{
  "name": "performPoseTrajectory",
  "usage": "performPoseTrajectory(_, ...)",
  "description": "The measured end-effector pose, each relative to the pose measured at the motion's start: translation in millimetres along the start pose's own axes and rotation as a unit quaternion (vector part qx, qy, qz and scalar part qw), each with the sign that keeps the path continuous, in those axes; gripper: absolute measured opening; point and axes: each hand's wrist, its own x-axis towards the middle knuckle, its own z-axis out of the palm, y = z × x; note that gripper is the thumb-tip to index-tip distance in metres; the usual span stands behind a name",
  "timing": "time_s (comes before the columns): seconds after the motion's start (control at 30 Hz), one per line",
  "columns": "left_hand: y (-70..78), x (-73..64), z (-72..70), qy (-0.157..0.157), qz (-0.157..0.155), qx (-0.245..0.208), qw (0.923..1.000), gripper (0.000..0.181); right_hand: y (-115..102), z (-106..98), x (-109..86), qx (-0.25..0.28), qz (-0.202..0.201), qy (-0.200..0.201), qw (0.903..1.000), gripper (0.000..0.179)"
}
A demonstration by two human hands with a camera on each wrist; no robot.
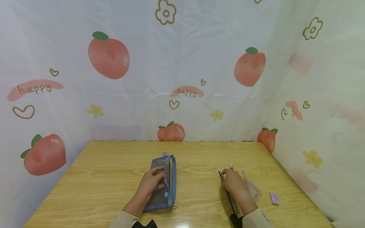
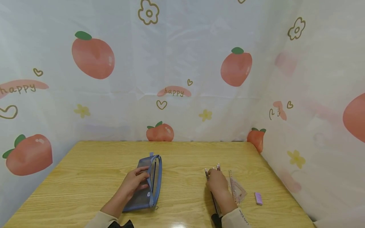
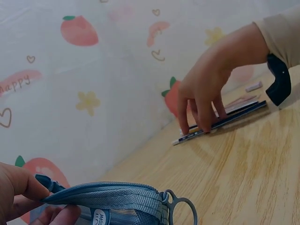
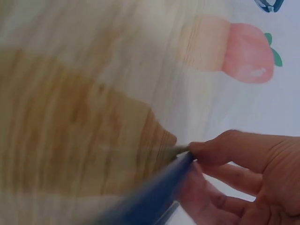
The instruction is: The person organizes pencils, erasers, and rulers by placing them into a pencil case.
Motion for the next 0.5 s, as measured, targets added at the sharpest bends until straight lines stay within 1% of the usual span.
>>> performPoseTrajectory(0.07, -0.3, 0.1, -0.3, 0.002, 0.000, 0.000, 1.0000, 0.043, 0, 1, 1.7, 0.041, 0.008, -0.006, 0.9991, 0.033)
performPoseTrajectory(0.13, -0.6, 0.4, -0.3, 0.003, -0.001, -0.002, 1.0000, 0.043, -2, 2, 2.7, 0.086, 0.020, -0.014, 0.9960, 0.029)
performPoseTrajectory(0.23, -0.9, 0.4, 0.1, 0.005, -0.002, -0.001, 1.0000, 0.043, -6, 4, 3.3, 0.160, 0.031, -0.028, 0.9862, 0.024)
performPoseTrajectory(0.3, -1.0, 0.3, 0.4, 0.004, -0.003, -0.001, 1.0000, 0.044, -9, 6, 3.8, 0.209, 0.042, -0.036, 0.9763, 0.023)
performPoseTrajectory(0.37, -0.9, 0.1, 0.8, 0.003, -0.003, -0.001, 1.0000, 0.044, -11, 8, 4.3, 0.255, 0.054, -0.048, 0.9643, 0.024)
performPoseTrajectory(0.43, -0.6, -0.2, 1.1, 0.002, -0.004, -0.002, 1.0000, 0.045, -12, 9, 5.0, 0.297, 0.064, -0.064, 0.9507, 0.027)
performPoseTrajectory(0.5, -0.5, -0.3, 1.5, 0.000, -0.005, -0.003, 1.0000, 0.045, -13, 11, 5.7, 0.334, 0.064, -0.084, 0.9365, 0.031)
